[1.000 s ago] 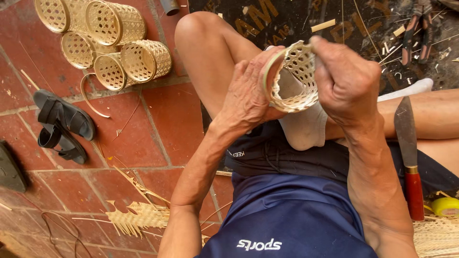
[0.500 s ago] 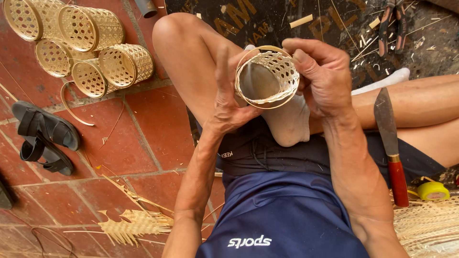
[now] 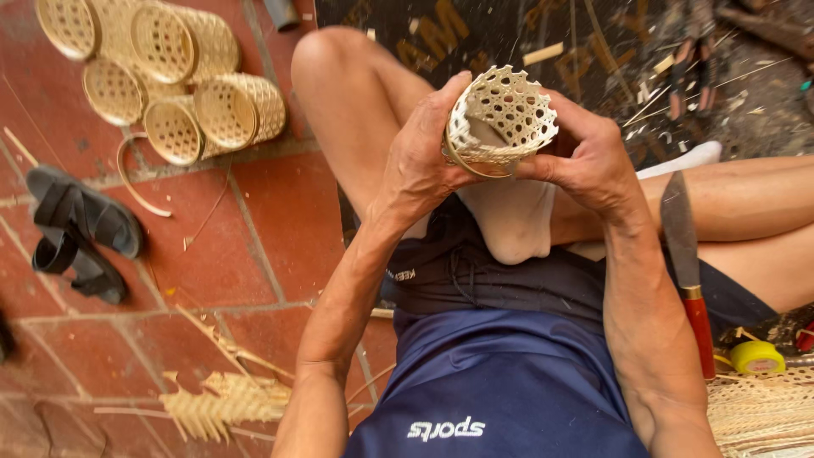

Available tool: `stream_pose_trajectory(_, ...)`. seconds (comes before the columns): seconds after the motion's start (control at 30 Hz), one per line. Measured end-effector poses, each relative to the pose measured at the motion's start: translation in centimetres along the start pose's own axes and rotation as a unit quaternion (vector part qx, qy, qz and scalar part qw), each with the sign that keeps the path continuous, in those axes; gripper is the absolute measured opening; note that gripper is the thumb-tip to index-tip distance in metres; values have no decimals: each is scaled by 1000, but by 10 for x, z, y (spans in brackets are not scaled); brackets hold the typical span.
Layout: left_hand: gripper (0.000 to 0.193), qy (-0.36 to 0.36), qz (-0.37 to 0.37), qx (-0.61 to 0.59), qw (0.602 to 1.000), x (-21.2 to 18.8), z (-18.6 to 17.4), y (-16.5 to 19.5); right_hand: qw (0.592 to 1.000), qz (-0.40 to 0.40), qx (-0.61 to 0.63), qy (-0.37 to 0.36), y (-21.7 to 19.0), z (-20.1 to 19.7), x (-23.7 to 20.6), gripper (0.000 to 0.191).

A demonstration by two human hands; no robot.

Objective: The person sits on the workshop floor and assembles woven bamboo lampshade cylinders. They trim bamboo strips with pliers, bend and fit the woven bamboo mesh around a cylindrical form, and press the strips and rings into place by hand.

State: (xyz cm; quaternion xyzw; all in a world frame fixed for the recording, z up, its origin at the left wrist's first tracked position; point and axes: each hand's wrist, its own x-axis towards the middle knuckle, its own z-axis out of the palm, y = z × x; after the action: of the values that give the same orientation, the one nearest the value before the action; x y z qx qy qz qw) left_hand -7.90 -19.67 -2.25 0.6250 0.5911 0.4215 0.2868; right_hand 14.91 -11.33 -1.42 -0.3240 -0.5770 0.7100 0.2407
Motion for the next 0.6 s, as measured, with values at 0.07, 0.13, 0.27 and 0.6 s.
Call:
stream_pose_trajectory(0.07,104,7,73,-6,997,24,4,1,998,-19,46,27,-15,-21,3,74)
stream_pose_trajectory(0.13,104,-6,120,-21,993,63,15,-6,998,-31,2,57,-30,-51,11,64)
stream_pose_trajectory(0.27,102,-109,89,-65,988,133,52,-38,990,-11,-106,91,-28,-103,47,62)
stream_pose_trajectory(0.6,57,-101,-251,-227,936,132,70,-112,963,85,-205,152,31,-151,51,70)
